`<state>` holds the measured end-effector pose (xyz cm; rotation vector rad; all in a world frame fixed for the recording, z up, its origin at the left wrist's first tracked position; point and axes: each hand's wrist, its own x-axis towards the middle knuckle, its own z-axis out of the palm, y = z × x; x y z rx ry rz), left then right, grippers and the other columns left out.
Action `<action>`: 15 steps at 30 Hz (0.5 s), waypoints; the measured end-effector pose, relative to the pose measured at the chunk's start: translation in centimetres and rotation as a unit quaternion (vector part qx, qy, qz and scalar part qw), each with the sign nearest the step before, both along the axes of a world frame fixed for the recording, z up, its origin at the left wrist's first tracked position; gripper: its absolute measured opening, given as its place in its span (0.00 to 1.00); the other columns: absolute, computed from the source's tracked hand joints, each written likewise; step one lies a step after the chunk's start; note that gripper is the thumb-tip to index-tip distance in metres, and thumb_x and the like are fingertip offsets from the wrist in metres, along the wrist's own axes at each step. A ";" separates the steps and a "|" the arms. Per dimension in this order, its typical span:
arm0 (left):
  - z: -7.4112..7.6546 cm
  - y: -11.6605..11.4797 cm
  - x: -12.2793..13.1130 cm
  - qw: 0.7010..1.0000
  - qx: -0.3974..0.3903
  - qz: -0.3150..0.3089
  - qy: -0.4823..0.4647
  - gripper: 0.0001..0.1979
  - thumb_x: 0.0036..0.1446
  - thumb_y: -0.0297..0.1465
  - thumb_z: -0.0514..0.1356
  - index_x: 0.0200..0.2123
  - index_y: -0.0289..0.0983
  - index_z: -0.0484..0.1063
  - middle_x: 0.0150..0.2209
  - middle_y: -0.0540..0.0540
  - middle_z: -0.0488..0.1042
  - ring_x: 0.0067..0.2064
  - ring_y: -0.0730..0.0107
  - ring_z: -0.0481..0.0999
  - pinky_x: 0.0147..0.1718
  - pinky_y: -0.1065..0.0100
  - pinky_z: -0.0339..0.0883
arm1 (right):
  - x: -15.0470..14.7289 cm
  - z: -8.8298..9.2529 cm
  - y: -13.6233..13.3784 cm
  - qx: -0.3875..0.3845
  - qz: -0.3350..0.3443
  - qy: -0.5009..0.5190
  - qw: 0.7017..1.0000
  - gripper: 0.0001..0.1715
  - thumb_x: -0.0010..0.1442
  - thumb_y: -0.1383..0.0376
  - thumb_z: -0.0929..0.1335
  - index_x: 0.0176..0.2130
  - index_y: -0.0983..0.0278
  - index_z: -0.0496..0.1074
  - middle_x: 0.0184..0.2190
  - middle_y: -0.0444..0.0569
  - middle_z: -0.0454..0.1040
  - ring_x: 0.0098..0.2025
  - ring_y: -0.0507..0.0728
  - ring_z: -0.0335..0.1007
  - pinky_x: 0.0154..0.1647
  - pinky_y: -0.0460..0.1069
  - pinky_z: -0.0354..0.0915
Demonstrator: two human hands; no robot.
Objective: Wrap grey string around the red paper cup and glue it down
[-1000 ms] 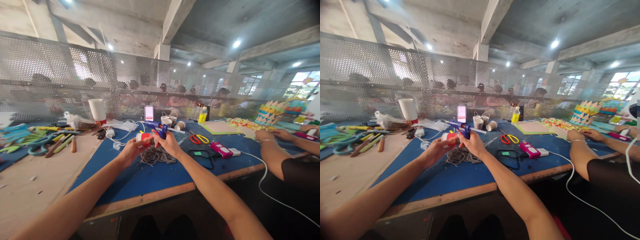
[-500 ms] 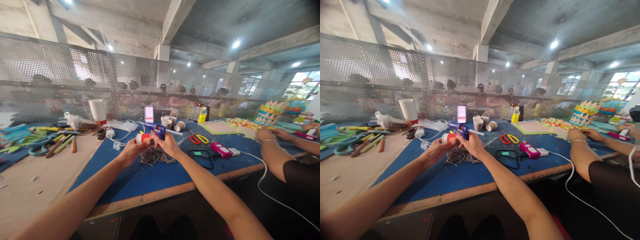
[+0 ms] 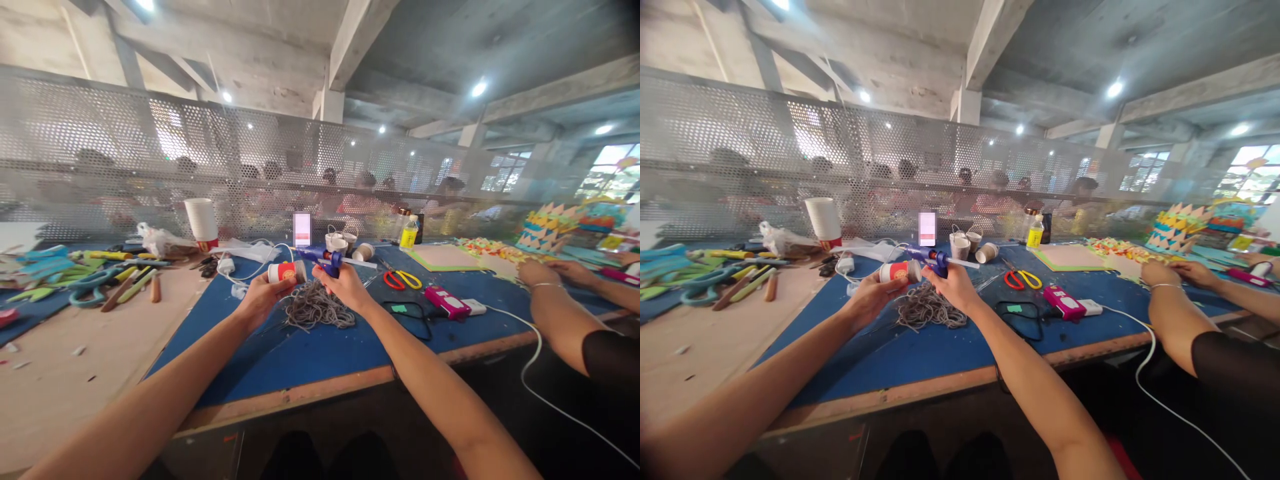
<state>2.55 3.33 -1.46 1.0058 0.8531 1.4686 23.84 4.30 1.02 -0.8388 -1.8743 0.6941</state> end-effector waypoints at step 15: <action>0.2 0.9 -1.2 0.998 0.009 0.060 -0.032 0.18 0.37 0.24 0.77 0.35 0.32 0.80 0.34 0.44 0.83 0.36 0.68 0.80 0.38 0.70 0.75 | 0.3 -1.3 0.9 0.170 -0.082 -0.130 0.973 0.18 0.64 0.51 0.70 0.42 0.63 0.74 0.37 0.50 0.77 0.38 0.58 0.73 0.41 0.50 0.67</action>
